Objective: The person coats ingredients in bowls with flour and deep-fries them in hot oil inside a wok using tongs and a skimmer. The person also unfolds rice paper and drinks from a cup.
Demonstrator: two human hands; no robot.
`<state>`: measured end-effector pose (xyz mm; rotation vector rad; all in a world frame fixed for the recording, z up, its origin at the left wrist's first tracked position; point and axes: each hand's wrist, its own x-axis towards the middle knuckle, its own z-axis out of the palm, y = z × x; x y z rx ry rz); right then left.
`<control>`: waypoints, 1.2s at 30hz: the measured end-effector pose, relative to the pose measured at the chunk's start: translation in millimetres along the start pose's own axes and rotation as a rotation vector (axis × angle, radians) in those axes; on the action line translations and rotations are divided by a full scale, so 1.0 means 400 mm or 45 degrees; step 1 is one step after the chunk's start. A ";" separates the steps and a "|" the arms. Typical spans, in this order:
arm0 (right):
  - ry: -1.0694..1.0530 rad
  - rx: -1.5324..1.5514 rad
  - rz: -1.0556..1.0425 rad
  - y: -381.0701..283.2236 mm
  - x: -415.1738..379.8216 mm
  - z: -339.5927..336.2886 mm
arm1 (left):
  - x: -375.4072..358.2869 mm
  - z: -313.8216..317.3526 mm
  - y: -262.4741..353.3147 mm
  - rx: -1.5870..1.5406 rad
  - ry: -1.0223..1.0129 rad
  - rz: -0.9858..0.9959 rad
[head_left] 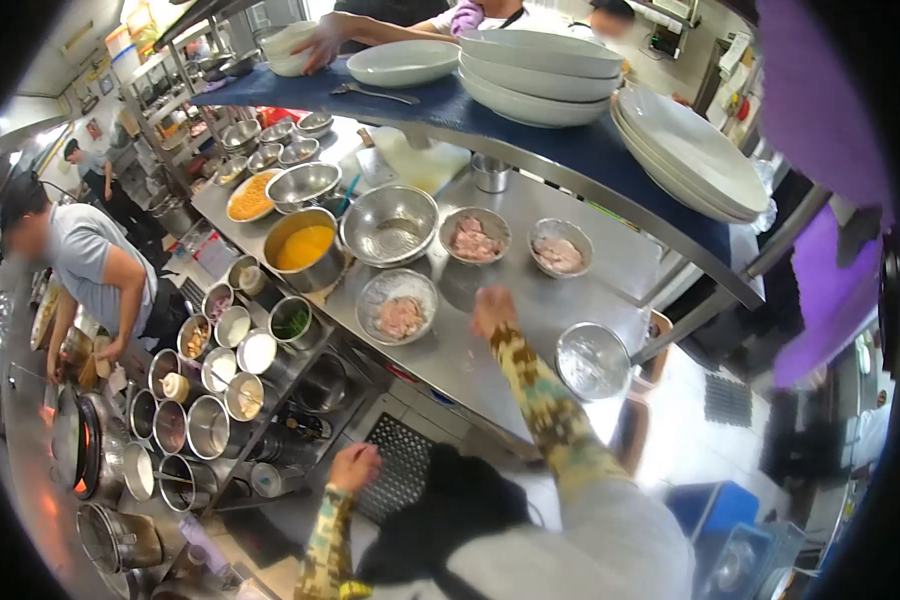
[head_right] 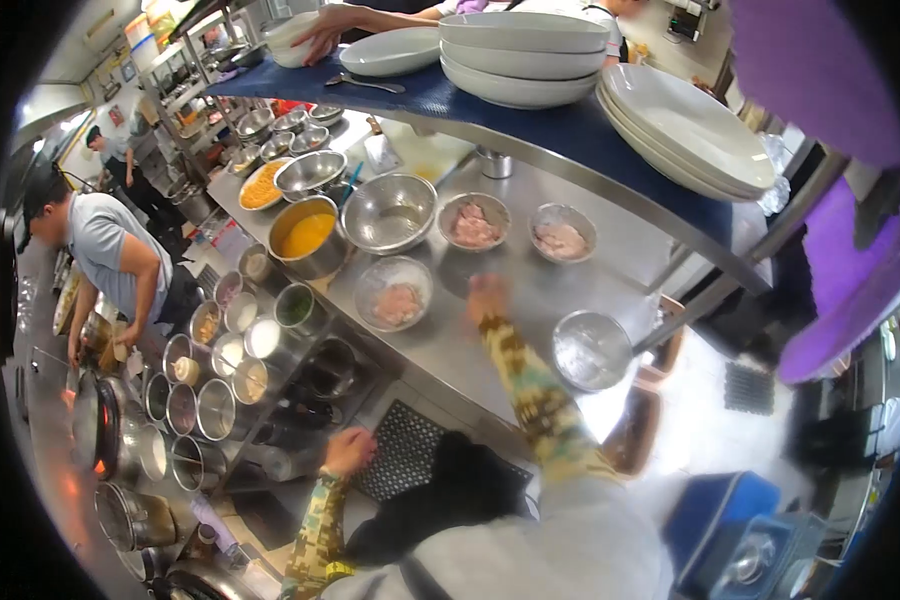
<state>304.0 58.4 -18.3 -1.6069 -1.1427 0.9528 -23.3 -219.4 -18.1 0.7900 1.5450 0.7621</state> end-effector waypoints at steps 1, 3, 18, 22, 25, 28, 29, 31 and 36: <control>0.184 -0.104 -0.112 -0.002 0.107 0.043 | 0.024 0.017 0.052 0.014 -0.020 0.050; 0.205 0.090 0.388 -0.187 0.174 0.023 | 0.073 0.059 0.142 -0.019 -0.024 0.162; -0.706 -0.414 0.327 -0.167 -0.020 -0.212 | 0.403 0.119 0.385 -0.520 0.254 0.262; -0.449 -1.006 -0.397 -0.065 0.182 -0.327 | 0.455 0.108 0.382 -0.482 0.179 0.332; 0.068 -1.278 -0.150 -0.012 0.372 -0.473 | 0.434 0.118 0.405 -0.476 0.222 0.242; 0.226 -1.098 -0.002 0.062 0.491 -0.565 | 0.420 0.088 0.381 -0.423 0.235 0.206; 0.237 -1.020 -0.014 0.092 0.514 -0.572 | 0.398 0.080 0.377 -0.416 0.249 0.209; 0.185 -0.867 -0.130 0.114 0.541 -0.521 | 0.330 0.068 0.381 -0.372 0.309 0.208; -0.267 -0.608 -0.026 -0.016 0.451 -0.300 | 0.192 -0.018 0.215 -0.455 0.387 0.113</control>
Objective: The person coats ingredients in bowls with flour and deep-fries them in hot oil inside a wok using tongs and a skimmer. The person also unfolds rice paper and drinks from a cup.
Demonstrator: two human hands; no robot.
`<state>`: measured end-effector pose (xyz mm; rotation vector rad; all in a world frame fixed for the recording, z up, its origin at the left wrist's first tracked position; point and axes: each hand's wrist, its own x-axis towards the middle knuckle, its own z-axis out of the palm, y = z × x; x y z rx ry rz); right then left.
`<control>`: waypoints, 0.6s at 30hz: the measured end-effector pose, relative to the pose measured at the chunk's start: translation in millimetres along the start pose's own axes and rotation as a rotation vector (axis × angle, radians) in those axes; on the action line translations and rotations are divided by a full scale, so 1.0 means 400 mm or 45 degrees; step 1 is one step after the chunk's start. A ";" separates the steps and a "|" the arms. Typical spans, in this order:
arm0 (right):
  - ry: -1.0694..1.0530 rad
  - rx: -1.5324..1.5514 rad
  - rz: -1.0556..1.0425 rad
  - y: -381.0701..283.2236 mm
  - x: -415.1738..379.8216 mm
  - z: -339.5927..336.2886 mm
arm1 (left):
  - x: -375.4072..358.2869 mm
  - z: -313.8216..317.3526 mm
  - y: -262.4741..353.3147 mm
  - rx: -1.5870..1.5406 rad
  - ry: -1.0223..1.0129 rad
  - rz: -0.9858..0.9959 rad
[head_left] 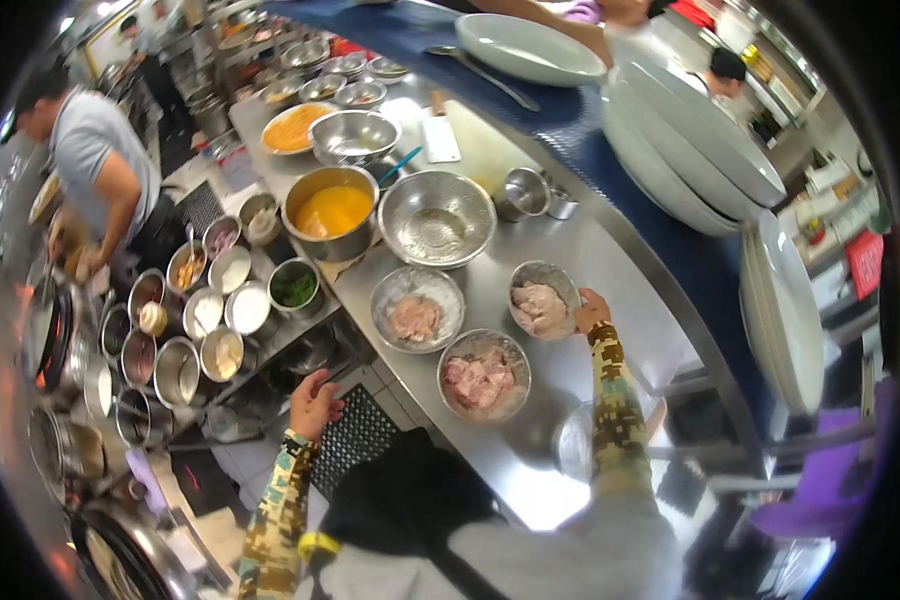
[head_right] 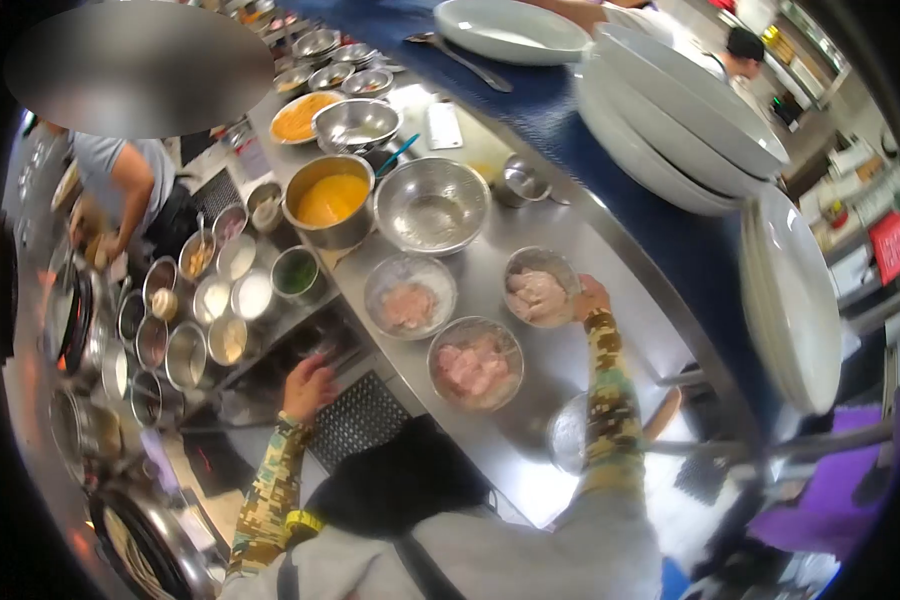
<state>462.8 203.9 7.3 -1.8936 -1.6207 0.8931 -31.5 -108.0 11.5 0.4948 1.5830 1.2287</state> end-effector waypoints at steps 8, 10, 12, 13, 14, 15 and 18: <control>-0.355 -0.059 -0.645 -0.161 0.174 0.113 | -0.266 -0.264 -0.317 -0.225 0.512 -0.262; -0.379 0.156 -0.785 -0.299 0.171 0.144 | -0.342 -0.329 -0.404 -0.316 0.689 -0.251; -0.542 0.330 -0.843 -0.439 0.083 0.223 | -0.438 -0.368 -0.438 -0.339 0.859 -0.290; -0.713 0.338 -0.817 -0.531 -0.003 0.310 | -0.461 -0.388 -0.476 -0.370 0.916 -0.288; -0.882 0.339 -0.781 -0.622 -0.089 0.398 | -0.488 -0.413 -0.511 -0.399 0.966 -0.275; -1.037 0.174 -0.964 -0.704 -0.180 0.473 | -0.520 -0.429 -0.532 -0.449 1.046 -0.267; -1.404 -0.193 -1.202 -0.929 -0.574 0.627 | -0.600 -0.493 -0.600 -0.640 1.202 -0.247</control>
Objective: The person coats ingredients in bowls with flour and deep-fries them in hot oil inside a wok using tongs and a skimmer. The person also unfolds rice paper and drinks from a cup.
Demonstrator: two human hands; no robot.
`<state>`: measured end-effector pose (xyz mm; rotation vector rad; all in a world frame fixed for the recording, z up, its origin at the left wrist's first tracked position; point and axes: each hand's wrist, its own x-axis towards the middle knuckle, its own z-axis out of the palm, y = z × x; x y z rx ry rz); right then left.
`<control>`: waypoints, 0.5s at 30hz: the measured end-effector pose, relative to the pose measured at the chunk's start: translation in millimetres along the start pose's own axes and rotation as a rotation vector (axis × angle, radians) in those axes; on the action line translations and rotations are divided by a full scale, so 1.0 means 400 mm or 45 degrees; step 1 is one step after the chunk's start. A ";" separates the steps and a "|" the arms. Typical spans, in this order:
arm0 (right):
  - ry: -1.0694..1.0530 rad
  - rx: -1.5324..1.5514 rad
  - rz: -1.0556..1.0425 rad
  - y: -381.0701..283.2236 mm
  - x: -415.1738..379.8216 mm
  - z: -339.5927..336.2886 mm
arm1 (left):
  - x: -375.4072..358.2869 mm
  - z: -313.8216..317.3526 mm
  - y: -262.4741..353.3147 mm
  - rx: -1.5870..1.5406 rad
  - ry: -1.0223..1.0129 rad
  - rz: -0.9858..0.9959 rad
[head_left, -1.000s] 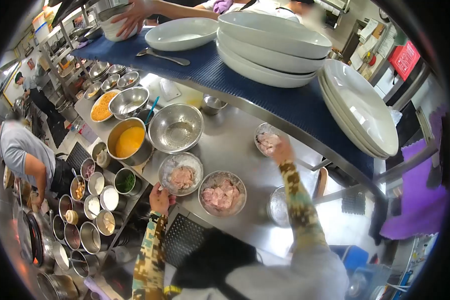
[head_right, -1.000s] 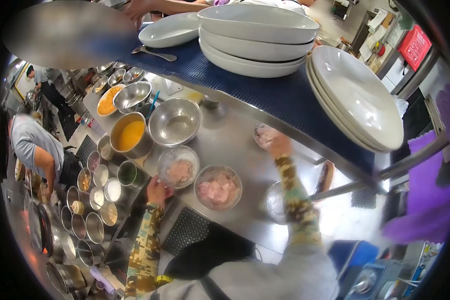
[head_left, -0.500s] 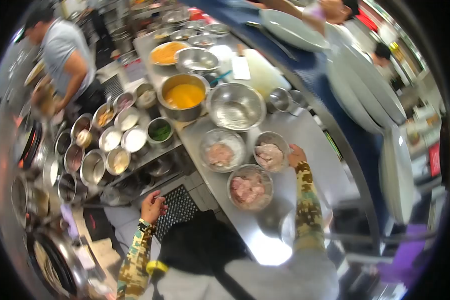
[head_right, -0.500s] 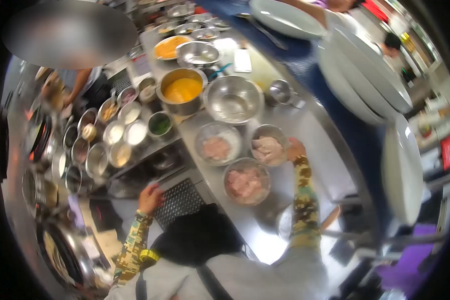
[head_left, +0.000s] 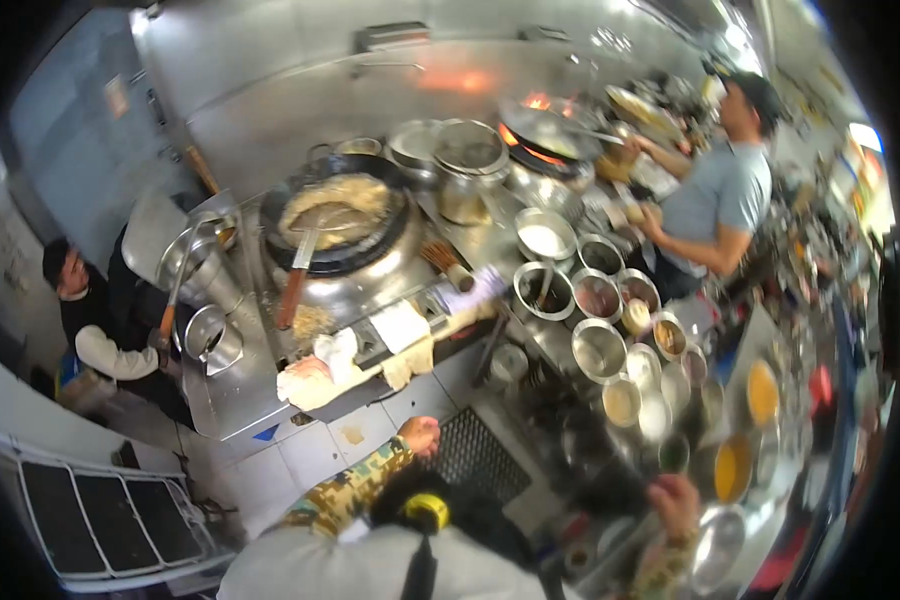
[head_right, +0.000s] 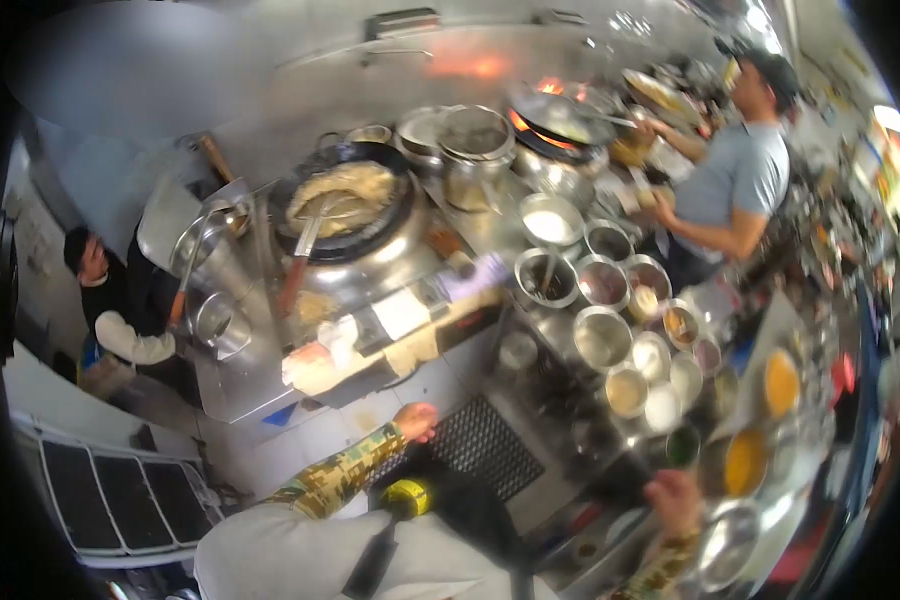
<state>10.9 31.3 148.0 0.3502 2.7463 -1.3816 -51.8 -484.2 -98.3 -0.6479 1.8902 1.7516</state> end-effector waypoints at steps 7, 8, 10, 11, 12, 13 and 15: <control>-0.824 -0.378 -0.141 -0.345 0.256 0.525 | 0.224 -0.205 -0.008 -0.474 0.213 -0.087; -0.868 -0.433 -0.155 -0.397 0.258 0.586 | 0.258 -0.204 -0.008 -0.543 0.352 -0.121; -0.987 -0.628 -0.364 -0.411 0.309 0.713 | 0.319 -0.196 0.008 -0.675 0.622 -0.203; -1.047 -0.579 -0.388 -0.428 0.324 0.768 | 0.322 -0.212 0.001 -0.894 0.380 -0.120; -1.096 -0.521 -0.378 -0.439 0.331 0.816 | 0.350 -0.218 -0.012 -0.888 0.335 -0.200; -1.133 -0.524 -0.243 -0.431 0.351 0.874 | 0.378 -0.214 -0.029 -0.822 0.220 -0.245; -1.143 -0.511 -0.518 -0.374 0.391 0.968 | 0.415 -0.215 -0.057 -0.541 0.136 -0.265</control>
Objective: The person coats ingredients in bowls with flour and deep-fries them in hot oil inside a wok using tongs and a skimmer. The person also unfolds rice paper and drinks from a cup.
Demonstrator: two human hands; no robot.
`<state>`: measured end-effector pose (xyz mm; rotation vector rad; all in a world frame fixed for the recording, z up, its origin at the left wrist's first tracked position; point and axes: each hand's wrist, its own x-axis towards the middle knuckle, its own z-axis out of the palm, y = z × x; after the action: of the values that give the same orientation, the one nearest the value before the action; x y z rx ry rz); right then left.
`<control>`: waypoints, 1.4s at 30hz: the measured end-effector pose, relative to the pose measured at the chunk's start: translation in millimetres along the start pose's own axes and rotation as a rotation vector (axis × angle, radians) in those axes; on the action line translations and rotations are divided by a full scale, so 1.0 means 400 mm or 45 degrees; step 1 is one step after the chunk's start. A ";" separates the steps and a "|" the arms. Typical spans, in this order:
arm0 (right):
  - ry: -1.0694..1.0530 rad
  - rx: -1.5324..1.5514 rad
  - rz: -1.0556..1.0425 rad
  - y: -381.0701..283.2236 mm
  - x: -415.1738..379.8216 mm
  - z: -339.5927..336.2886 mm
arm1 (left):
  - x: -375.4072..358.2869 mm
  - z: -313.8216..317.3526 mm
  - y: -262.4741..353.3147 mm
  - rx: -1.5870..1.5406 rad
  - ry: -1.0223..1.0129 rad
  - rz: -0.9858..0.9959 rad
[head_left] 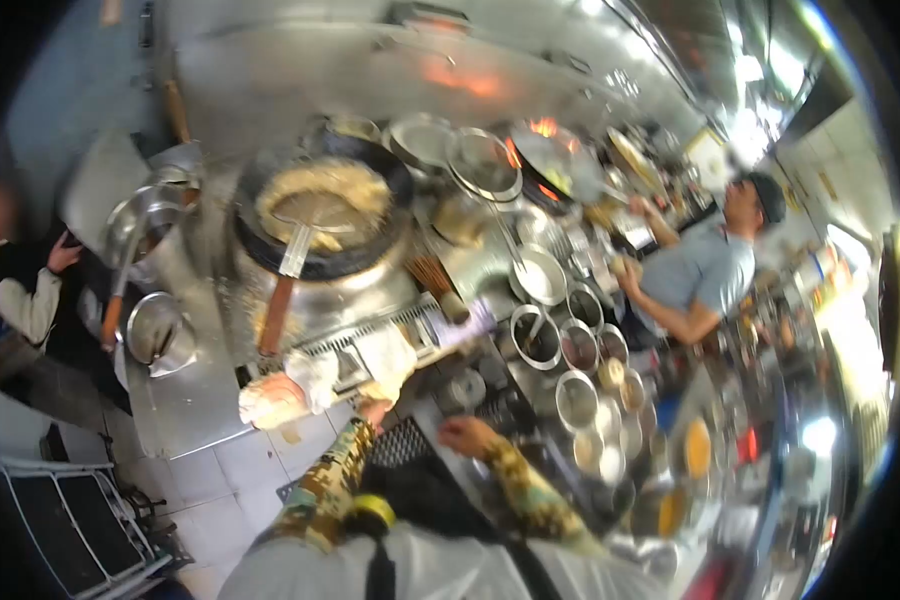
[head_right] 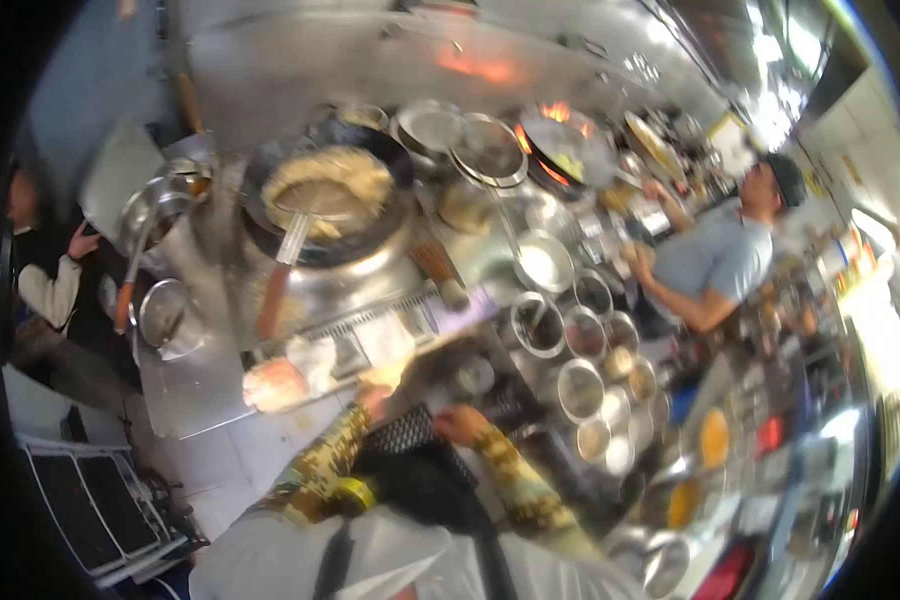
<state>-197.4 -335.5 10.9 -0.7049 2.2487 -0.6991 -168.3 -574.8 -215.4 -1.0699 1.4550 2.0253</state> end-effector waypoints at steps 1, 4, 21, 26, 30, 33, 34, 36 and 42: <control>-0.010 0.015 0.033 0.032 0.042 0.031 | 0.014 -0.002 -0.026 0.130 0.074 0.253; 0.116 0.032 0.096 0.044 0.122 0.101 | -0.092 0.005 -0.020 0.074 -0.062 0.432; 0.871 1.822 -0.138 0.078 0.389 -0.481 | -0.454 -0.009 -0.188 -0.279 0.439 0.628; -0.021 2.136 -0.116 0.036 0.595 -0.757 | -0.679 -0.047 0.139 0.670 1.105 1.205; 0.173 1.682 -0.180 -0.081 0.603 -0.710 | -0.741 -0.123 0.388 1.267 1.656 1.385; 0.606 1.558 -0.266 -0.251 0.495 -0.560 | -0.724 -0.168 0.477 1.431 1.651 1.130; 0.676 1.509 -0.288 -0.287 0.477 -0.528 | -0.705 -0.189 0.497 1.460 1.595 0.995; 0.589 1.231 -0.360 -0.305 0.484 -0.499 | -0.687 -0.230 0.530 1.348 1.348 0.911; 0.858 -0.001 -0.587 -0.376 0.532 -0.494 | -0.692 -0.247 0.524 1.387 1.238 1.015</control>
<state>-431.2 -523.9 140.3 -1.1361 2.7007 -1.3147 -114.6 -716.1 112.3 -0.9999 3.2652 0.5117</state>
